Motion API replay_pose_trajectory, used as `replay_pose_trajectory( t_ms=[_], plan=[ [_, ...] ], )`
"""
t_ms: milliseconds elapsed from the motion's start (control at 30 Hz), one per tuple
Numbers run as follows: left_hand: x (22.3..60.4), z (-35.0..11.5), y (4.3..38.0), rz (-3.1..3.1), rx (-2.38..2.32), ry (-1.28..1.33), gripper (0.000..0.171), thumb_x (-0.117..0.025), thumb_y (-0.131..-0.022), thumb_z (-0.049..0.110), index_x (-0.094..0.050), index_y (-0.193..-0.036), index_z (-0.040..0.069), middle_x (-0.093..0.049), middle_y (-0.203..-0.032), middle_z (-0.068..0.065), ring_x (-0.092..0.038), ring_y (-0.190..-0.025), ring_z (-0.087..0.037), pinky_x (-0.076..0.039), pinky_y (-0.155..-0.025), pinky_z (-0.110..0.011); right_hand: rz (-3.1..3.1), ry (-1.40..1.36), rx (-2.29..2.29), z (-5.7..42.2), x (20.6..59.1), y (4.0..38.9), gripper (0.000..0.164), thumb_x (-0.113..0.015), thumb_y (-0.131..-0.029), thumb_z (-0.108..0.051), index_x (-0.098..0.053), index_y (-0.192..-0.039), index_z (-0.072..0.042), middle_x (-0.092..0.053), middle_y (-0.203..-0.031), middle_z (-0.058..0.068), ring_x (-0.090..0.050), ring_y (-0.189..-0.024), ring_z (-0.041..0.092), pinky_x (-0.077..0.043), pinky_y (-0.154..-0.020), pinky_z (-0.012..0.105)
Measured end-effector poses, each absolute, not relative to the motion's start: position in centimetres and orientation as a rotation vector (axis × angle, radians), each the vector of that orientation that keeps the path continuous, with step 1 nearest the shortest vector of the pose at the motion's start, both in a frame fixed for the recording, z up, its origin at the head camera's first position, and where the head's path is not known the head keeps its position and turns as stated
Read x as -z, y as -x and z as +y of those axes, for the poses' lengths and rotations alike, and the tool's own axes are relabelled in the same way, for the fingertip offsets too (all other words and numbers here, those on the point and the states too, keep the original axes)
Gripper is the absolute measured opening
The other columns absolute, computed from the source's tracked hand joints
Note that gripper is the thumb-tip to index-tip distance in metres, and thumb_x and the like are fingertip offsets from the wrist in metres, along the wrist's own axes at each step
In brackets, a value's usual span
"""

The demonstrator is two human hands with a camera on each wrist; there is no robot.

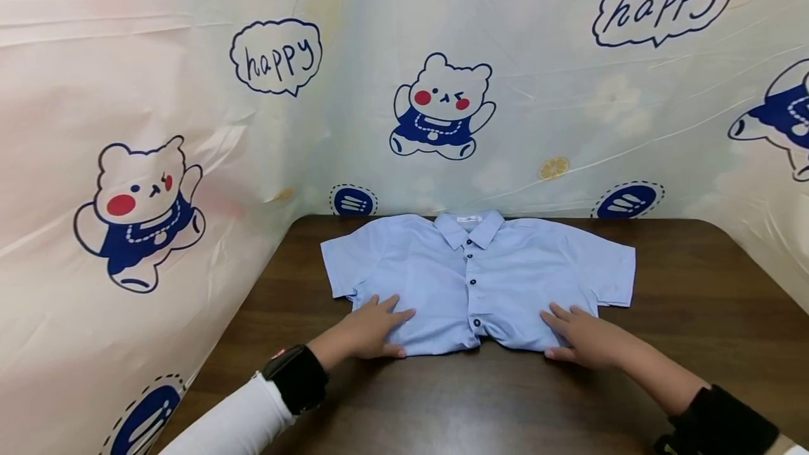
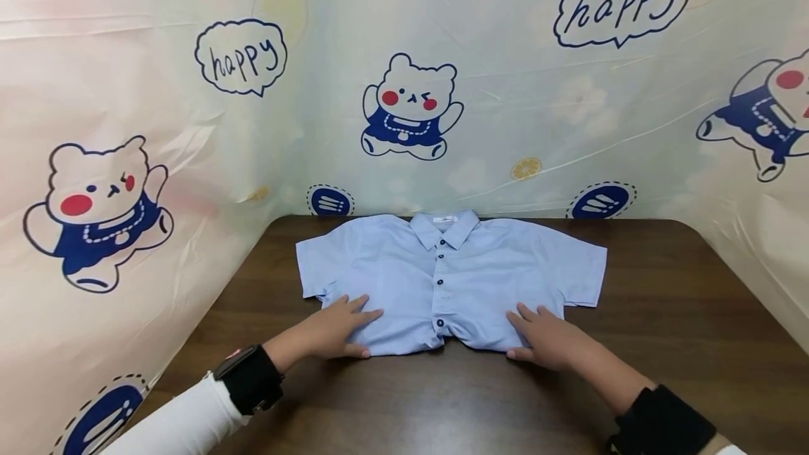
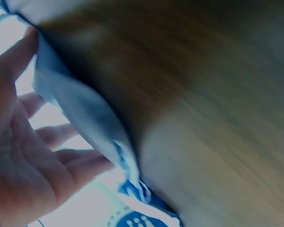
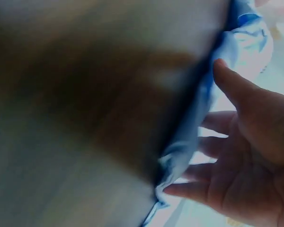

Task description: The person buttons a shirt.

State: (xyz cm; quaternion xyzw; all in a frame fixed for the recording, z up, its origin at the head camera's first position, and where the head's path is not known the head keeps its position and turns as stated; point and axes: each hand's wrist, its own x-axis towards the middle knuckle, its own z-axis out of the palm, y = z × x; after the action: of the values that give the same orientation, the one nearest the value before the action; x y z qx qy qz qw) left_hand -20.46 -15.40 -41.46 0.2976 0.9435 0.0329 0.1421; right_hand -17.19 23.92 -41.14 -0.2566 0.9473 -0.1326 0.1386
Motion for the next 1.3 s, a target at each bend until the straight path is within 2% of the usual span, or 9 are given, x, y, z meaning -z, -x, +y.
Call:
replay_pose_trajectory(
  t_ms=[400,533,633,700,800,933,1033,1133,1300],
  plan=[
    [41.9,-18.9,20.2,2.606,-0.326,-1.012,0.062,-0.068,-0.091,0.042,-0.048,-0.145,0.018,-0.024,-0.156,-0.022,-0.016,-0.139,-0.055,-0.031,-0.105,-0.062,2.888,0.860,0.327,27.0,43.0,15.6,0.049,-0.069,-0.090,-0.018,-0.056,-0.132,0.005,-0.053,-0.134,0.028,-0.044,-0.122,0.056,-0.043,-0.092,0.061],
    [42.0,-19.6,20.1,2.648,-0.359,-1.075,0.051,-0.070,-0.091,0.031,-0.057,-0.137,0.012,-0.035,-0.151,-0.022,-0.025,-0.139,-0.049,-0.031,-0.107,-0.059,2.976,0.988,0.277,27.5,43.0,15.7,0.039,-0.071,-0.085,-0.006,-0.064,-0.122,0.005,-0.062,-0.123,0.025,-0.057,-0.113,0.047,-0.050,-0.085,0.054],
    [41.9,-20.2,20.1,2.747,-0.286,-1.231,0.026,-0.073,-0.086,0.014,-0.073,-0.110,0.005,-0.058,-0.131,-0.019,-0.049,-0.128,-0.037,-0.042,-0.102,-0.048,3.033,1.046,0.246,28.2,42.8,15.9,0.030,-0.074,-0.078,0.003,-0.069,-0.107,0.004,-0.070,-0.106,0.018,-0.067,-0.098,0.035,-0.054,-0.078,0.048],
    [41.7,-20.6,20.0,2.802,-0.244,-1.319,0.007,-0.072,-0.079,0.005,-0.072,-0.087,0.005,-0.069,-0.107,-0.012,-0.063,-0.105,-0.025,-0.051,-0.088,-0.038,3.055,1.053,0.258,28.6,42.4,15.9,0.025,-0.076,-0.075,0.005,-0.071,-0.099,0.002,-0.071,-0.097,0.012,-0.068,-0.090,0.029,-0.055,-0.075,0.045],
    [41.1,-21.3,19.9,2.833,-0.325,-1.337,0.010,-0.071,-0.074,0.001,-0.066,-0.075,0.009,-0.069,-0.085,-0.001,-0.061,-0.078,-0.010,-0.052,-0.070,-0.029,3.079,1.028,0.335,29.4,41.7,15.8,0.024,-0.077,-0.074,0.003,-0.072,-0.097,0.000,-0.072,-0.092,0.006,-0.068,-0.086,0.024,-0.055,-0.073,0.043],
    [39.4,-22.4,19.4,2.766,-0.633,-1.204,0.014,-0.070,-0.075,0.001,-0.066,-0.077,0.015,-0.066,-0.078,0.009,-0.052,-0.068,-0.002,-0.047,-0.061,-0.023,3.079,1.016,0.632,30.5,40.5,15.3,0.025,-0.075,-0.076,0.003,-0.073,-0.100,-0.006,-0.071,-0.092,-0.001,-0.061,-0.073,0.006,-0.053,-0.063,0.028],
    [37.8,-22.8,19.4,2.691,-0.858,-1.133,0.019,-0.069,-0.077,0.001,-0.062,-0.074,0.018,-0.058,-0.069,0.014,-0.047,-0.062,-0.001,-0.042,-0.055,-0.021,3.021,0.977,0.901,31.5,39.3,15.2,0.026,-0.071,-0.079,0.006,-0.071,-0.097,-0.012,-0.064,-0.085,-0.010,-0.049,-0.064,-0.003,-0.042,-0.052,0.020],
    [36.1,-23.0,19.7,2.646,-1.048,-1.061,0.017,-0.071,-0.082,0.001,-0.062,-0.076,0.015,-0.053,-0.064,0.013,-0.046,-0.056,-0.002,-0.040,-0.050,-0.021,2.950,0.891,1.139,32.2,37.8,15.4,0.026,-0.066,-0.084,0.010,-0.066,-0.094,-0.014,-0.055,-0.077,-0.012,-0.046,-0.057,0.002,-0.038,-0.046,0.021],
    [33.2,-22.8,21.4,2.740,-1.194,-0.880,0.003,-0.072,-0.086,0.005,-0.069,-0.086,0.005,-0.055,-0.066,0.004,-0.047,-0.056,-0.008,-0.040,-0.050,-0.023,2.952,0.668,1.277,32.2,35.3,16.7,0.010,-0.062,-0.093,0.001,-0.064,-0.098,-0.008,-0.054,-0.070,-0.002,-0.049,-0.058,0.013,-0.040,-0.046,0.026]
  ],
)
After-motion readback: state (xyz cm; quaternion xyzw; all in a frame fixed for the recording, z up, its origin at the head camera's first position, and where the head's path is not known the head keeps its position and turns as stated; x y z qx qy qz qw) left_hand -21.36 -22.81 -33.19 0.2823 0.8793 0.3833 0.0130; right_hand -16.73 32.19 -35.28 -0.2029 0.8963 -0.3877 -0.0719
